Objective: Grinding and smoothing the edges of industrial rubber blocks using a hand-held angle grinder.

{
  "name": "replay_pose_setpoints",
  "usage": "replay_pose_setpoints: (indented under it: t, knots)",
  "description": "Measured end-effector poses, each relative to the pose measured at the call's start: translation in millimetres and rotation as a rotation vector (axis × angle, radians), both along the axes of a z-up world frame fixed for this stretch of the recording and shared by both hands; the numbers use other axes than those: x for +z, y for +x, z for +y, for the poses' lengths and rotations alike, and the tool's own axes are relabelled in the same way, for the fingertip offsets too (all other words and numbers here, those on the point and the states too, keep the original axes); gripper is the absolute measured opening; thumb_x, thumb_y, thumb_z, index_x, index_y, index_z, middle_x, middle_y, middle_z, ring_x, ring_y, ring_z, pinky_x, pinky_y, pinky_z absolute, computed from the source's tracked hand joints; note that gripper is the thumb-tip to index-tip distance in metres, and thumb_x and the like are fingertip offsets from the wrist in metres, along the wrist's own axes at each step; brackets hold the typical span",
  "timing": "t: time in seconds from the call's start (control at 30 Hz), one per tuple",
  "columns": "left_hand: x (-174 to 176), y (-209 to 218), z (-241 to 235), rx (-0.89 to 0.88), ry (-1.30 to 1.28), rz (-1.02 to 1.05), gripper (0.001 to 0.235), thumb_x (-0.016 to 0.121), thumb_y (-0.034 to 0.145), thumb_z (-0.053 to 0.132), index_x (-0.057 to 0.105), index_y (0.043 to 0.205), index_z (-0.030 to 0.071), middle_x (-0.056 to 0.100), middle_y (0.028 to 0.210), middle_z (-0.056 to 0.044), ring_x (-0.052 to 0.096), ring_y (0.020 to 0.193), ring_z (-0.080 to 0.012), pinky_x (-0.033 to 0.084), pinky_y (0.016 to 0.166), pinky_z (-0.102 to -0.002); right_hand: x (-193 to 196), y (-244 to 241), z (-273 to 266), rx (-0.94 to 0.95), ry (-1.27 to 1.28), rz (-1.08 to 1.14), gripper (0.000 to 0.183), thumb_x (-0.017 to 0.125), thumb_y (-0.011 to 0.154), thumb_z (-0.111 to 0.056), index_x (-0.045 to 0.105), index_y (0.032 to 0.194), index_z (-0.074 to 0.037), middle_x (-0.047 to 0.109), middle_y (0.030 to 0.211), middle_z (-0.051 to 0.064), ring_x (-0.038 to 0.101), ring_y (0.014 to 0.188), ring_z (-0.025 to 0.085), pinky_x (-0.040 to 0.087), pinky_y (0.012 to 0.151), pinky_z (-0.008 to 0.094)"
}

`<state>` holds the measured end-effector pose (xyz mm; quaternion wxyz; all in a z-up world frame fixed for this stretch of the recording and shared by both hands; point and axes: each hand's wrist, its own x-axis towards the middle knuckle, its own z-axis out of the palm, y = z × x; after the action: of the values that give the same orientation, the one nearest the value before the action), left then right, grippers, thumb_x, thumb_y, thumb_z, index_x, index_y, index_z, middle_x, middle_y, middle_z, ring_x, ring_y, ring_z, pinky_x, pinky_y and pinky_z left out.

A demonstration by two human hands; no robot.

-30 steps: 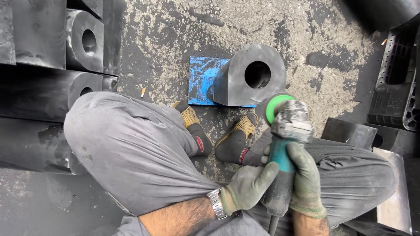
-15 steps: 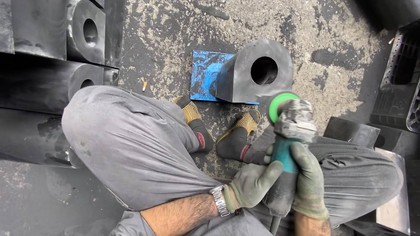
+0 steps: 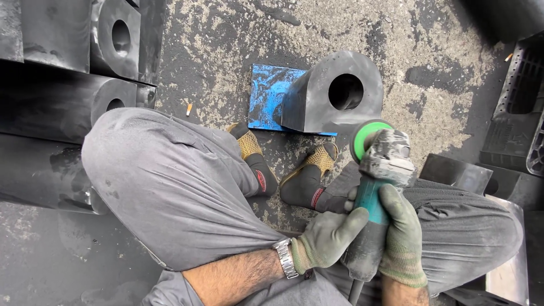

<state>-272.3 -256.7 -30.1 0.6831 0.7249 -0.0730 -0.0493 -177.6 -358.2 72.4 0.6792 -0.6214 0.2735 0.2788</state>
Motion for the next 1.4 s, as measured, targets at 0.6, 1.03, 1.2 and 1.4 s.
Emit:
replay_pose_setpoints:
  t: [0.6,1.03,1.2,1.4]
  knots:
    - [24,11,18,0.093,-0.240,0.465,0.075,0.032,0.109,0.059,0.063,0.073,0.001,0.059,0.061,-0.012,0.064,0.059,-0.0267,0.049,0.062,-0.040,-1,8,15,0.063,0.054,0.011,0.047,0.057,0.098,-0.034,0.062,0.117,0.009,0.072,0.096,0.017,0.070,0.082,0.023,0.058,0.076,0.036]
    - [35,24,22,0.060,-0.186,0.529,0.071,0.037,0.106,0.059,0.065,0.074,0.002,0.062,0.061,-0.013,0.066,0.061,-0.0255,0.051,0.061,-0.041,-2,12,16,-0.020,0.063,-0.012,0.047,0.057,0.095,-0.036,0.062,0.121,0.003,0.072,0.096,0.016,0.072,0.080,0.023,0.060,0.073,0.034]
    - [-5,-8,11,0.304,-0.227,0.572,0.075,0.035,0.112,0.056,0.056,0.069,-0.001,0.049,0.055,-0.016,0.052,0.053,-0.0280,0.041,0.057,-0.042,-12,19,33,0.185,0.090,0.022,0.045,0.063,0.098,-0.031,0.061,0.119,0.009,0.070,0.097,0.017,0.068,0.080,0.021,0.058,0.073,0.033]
    - [30,34,21,0.089,-0.270,0.437,0.070,0.034,0.110,0.056,0.065,0.076,0.003,0.063,0.064,-0.012,0.068,0.065,-0.0238,0.053,0.066,-0.038,-4,18,15,0.017,0.105,-0.057,0.045,0.059,0.099,-0.035,0.060,0.121,0.005,0.071,0.099,0.017,0.070,0.084,0.022,0.060,0.077,0.033]
